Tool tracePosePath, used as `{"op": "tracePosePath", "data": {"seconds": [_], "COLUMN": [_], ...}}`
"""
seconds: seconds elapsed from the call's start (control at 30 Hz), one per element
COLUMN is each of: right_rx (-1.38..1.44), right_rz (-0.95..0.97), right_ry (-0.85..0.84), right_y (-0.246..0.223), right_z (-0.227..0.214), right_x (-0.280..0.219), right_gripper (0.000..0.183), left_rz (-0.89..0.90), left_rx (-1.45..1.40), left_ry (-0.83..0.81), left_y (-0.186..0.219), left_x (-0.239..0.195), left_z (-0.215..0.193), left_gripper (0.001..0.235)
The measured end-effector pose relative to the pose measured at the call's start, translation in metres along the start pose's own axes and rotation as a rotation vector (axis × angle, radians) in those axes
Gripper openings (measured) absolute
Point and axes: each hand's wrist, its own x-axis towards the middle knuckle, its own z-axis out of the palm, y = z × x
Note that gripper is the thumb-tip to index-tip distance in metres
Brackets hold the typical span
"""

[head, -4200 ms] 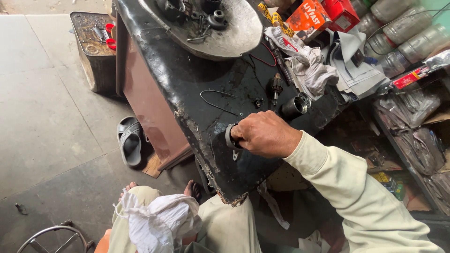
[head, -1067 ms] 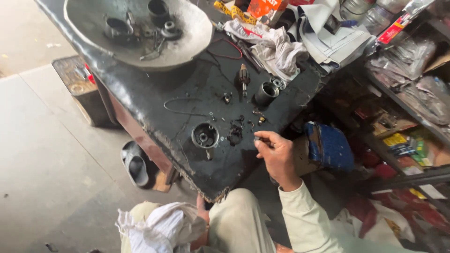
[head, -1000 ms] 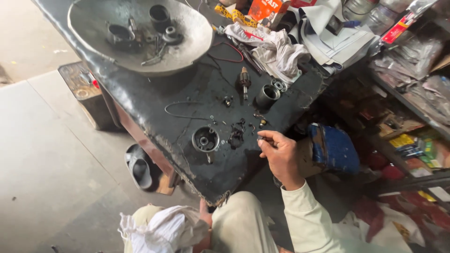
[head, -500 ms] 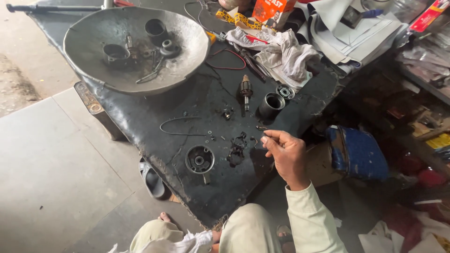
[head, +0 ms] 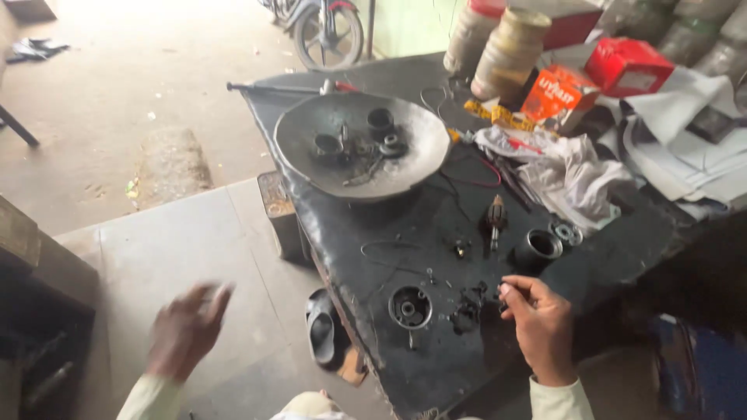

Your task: The person sits at a workshop bench and works on a small metal housing, fitting small pins and components into it by hand. They pick parts from the bench and a metal bowl, press pieces into the housing, wipe parts with a white cloth, and turn the housing over while working on it on their lap.

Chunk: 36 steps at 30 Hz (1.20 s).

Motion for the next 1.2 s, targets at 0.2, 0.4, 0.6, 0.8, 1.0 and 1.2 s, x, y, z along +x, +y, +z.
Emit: {"op": "tracePosePath", "data": {"seconds": [0.2,0.4,0.6,0.8,1.0,1.2], "right_rx": [0.126,0.191,0.192,0.069,-0.183,-0.354], "right_rz": [-0.003,0.011,0.02,-0.029,-0.179,-0.366], "right_ry": [0.013,0.011,-0.008,0.051,0.181,0.085], "right_y": [0.008,0.013,0.002,-0.01,-0.01,-0.023], "right_z": [0.0,-0.007,0.004,0.022,0.034,0.043], "right_x": [0.007,0.023,0.025,0.014,0.007,0.019], "right_gripper": [0.022,0.024,0.024,0.022,0.021,0.017], "left_rz": [0.01,-0.09,-0.084,0.0,0.567,0.678], "left_rx": [-0.969,-1.115,-1.1,-0.964,-0.52,-0.223], "left_ry": [-0.175,-0.104,-0.027,0.018,0.492,-0.099], "left_y": [0.173,0.216,0.204,0.178,0.21,0.299], "left_x": [0.099,0.112,0.07,0.046,0.066,0.14], "left_z": [-0.035,-0.002,-0.007,-0.036,-0.057,-0.004], "left_gripper": [0.051,0.026,0.022,0.043,0.036,0.016]}}
